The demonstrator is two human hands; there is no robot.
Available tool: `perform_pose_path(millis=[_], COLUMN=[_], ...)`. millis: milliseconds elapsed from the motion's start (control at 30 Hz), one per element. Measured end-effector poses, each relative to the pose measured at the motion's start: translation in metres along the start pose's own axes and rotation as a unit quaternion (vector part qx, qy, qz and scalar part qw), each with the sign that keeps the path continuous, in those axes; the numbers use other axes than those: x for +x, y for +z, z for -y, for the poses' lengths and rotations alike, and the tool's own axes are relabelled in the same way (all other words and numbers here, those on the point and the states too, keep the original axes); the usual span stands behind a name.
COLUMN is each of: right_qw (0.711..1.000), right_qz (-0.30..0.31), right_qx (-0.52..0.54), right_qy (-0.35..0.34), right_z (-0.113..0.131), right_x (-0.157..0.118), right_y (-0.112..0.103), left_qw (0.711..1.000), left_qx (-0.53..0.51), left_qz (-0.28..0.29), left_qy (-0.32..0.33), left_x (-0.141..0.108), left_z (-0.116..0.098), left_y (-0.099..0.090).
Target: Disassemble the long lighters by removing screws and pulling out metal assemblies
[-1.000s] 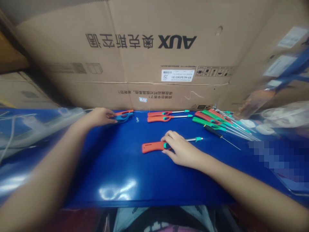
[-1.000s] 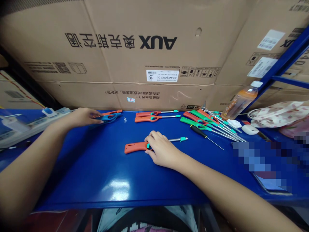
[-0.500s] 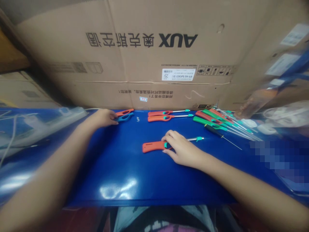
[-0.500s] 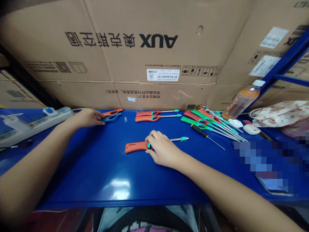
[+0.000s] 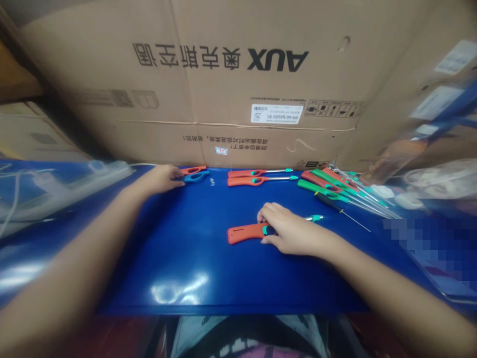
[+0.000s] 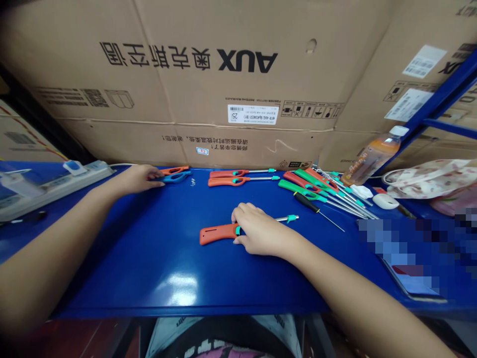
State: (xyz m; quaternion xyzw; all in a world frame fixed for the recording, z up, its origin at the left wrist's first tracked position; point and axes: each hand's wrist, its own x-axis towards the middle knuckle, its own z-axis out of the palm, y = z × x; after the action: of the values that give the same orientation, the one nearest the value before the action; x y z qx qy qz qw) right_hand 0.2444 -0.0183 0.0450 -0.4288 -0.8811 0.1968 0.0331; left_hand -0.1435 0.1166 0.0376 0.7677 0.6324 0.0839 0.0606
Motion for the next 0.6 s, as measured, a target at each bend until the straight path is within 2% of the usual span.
perform_pose_path(millis=[100,300,467,600], right_qw=[1.0,0.999,0.999,0.999], right_qz=[0.02,0.03,0.022,0.026], right_qx=[-0.018,-0.035,-0.038,-0.036], right_qy=[0.005,0.016,0.01,0.012], right_z=[0.003,0.009,0.009,0.009], right_x=[-0.002,-0.004,-0.004,-0.004], right_y=[-0.005,-0.01,-0.01,-0.009], left_qw=[0.999,0.999,0.998,0.997], left_qx=[0.02,0.04,0.042,0.069], left_qz=[0.035,0.003,0.038,-0.001], left_qy=[0.014,0.014,0.004,0.037], left_x=[-0.002,-0.001,0.0,-0.006], left_z=[-0.003,-0.004,0.0,-0.014], left_y=[-0.003,-0.005,-0.004,-0.012])
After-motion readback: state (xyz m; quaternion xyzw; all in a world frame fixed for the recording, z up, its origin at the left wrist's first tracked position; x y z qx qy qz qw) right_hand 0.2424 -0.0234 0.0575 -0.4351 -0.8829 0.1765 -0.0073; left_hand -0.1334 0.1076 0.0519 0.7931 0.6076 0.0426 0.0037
